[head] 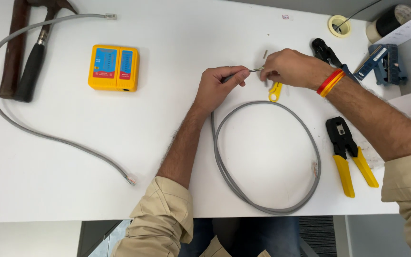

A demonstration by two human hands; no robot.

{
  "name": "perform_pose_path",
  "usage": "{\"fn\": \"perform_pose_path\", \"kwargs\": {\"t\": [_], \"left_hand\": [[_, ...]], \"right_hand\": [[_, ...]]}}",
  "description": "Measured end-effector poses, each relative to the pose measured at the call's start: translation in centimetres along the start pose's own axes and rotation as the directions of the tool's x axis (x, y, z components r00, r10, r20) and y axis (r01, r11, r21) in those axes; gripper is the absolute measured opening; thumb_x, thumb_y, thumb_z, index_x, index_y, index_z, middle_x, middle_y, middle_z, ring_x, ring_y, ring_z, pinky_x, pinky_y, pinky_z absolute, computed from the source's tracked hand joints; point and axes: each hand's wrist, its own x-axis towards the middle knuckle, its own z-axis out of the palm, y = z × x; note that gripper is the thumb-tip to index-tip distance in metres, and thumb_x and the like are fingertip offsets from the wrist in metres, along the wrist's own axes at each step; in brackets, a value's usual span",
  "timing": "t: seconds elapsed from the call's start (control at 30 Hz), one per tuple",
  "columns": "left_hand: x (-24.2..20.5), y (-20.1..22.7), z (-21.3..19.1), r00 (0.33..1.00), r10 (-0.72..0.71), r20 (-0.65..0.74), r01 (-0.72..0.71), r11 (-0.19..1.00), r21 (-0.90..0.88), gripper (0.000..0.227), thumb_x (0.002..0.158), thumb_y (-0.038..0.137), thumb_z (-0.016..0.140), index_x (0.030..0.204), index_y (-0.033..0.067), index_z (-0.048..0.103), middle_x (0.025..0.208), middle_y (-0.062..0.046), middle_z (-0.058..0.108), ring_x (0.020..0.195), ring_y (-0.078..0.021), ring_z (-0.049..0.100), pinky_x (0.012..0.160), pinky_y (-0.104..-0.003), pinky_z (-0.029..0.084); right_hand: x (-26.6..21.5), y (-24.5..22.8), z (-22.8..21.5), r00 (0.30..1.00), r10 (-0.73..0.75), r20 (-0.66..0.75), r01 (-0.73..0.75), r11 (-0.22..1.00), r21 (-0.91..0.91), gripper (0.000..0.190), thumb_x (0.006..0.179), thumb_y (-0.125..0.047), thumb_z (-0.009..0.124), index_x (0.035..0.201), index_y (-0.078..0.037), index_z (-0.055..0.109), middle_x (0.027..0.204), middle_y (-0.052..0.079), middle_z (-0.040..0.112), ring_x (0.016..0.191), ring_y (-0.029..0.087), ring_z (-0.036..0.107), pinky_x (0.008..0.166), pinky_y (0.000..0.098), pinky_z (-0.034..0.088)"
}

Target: Preparing an ethernet cable for crimping by stripping the outer jacket and arranging the internal wires.

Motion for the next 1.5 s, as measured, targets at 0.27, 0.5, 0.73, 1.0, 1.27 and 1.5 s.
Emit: {"fn": "perform_pose_path", "kwargs": {"t": [0.27,0.5,0.73,1.0,1.27,1.5], "left_hand": [[0.5,-0.2,-0.4,1.0,0.0,0.019,0.001,1.0,-0.028,0.025,0.097,0.03,0.073,0.109,0.0091,0.081,0.079,0.001,0.075,0.076,-0.0047,0.063,0.071,-0.023,0.05],[1.4,-0.7,-0.6,1.0,0.007,-0.029,-0.01,0.995,-0.1,0.028,0.097,0.031,0.073,0.111,0.0083,0.08,0.08,0.002,0.075,0.074,-0.004,0.062,0.069,-0.022,0.049],[1.3,-0.3,-0.5,0.999,-0.041,-0.026,0.038,0.996,-0.078,0.03,0.096,0.034,0.073,0.112,0.0104,0.081,0.077,0.003,0.073,0.07,-0.0031,0.057,0.063,-0.022,0.045],[1.2,0.5,-0.4,0.995,-0.095,0.006,0.095,0.995,0.016,0.026,0.095,0.031,0.073,0.111,0.0109,0.081,0.077,0.003,0.074,0.066,-0.0033,0.052,0.058,-0.022,0.042],[0.7,0.7,0.1,0.996,-0.054,0.077,0.045,0.992,0.116,0.021,0.097,0.023,0.072,0.11,0.009,0.08,0.082,0.001,0.076,0.073,-0.0033,0.064,0.066,-0.021,0.052],[0.7,2.0,0.6,0.98,-0.158,0.123,0.11,0.937,0.333,0.019,0.095,0.021,0.073,0.109,0.0099,0.08,0.085,-0.002,0.079,0.07,-0.0062,0.066,0.064,-0.023,0.054]], "right_hand": [[1.8,0.6,0.1,0.995,0.084,-0.056,-0.082,0.996,0.025,0.013,0.089,-0.006,0.074,0.101,-0.002,0.078,0.1,0.011,0.075,0.087,0.021,0.074,0.079,0.0317,0.061],[2.5,0.1,0.2,0.874,0.485,-0.043,-0.407,0.776,0.483,0.022,0.091,-0.013,0.078,0.11,-0.004,0.076,0.098,0.013,0.077,0.078,0.018,0.075,0.073,0.0298,0.063],[4.1,-0.4,2.4,0.904,0.42,-0.086,-0.365,0.859,0.359,0.028,0.089,-0.01,0.077,0.116,-0.005,0.073,0.097,0.014,0.077,0.076,0.021,0.076,0.069,0.0316,0.062],[1.4,0.1,2.9,0.711,0.156,-0.686,0.046,0.963,0.266,0.019,0.101,0.004,0.065,0.114,-0.002,0.077,0.117,0.014,0.073,0.099,0.019,0.073,0.076,0.028,0.063],[-2.3,-3.1,6.8,0.741,0.243,-0.626,0.216,0.797,0.565,0.029,0.089,-0.004,0.079,0.117,-0.006,0.072,0.107,0.006,0.074,0.091,0.011,0.068,0.069,0.0237,0.055],[-2.8,-3.0,7.7,0.702,0.259,-0.664,0.211,0.815,0.54,0.029,0.084,-0.004,0.086,0.111,-0.007,0.077,0.098,0.004,0.077,0.074,0.013,0.063,0.062,0.0243,0.051]]}}
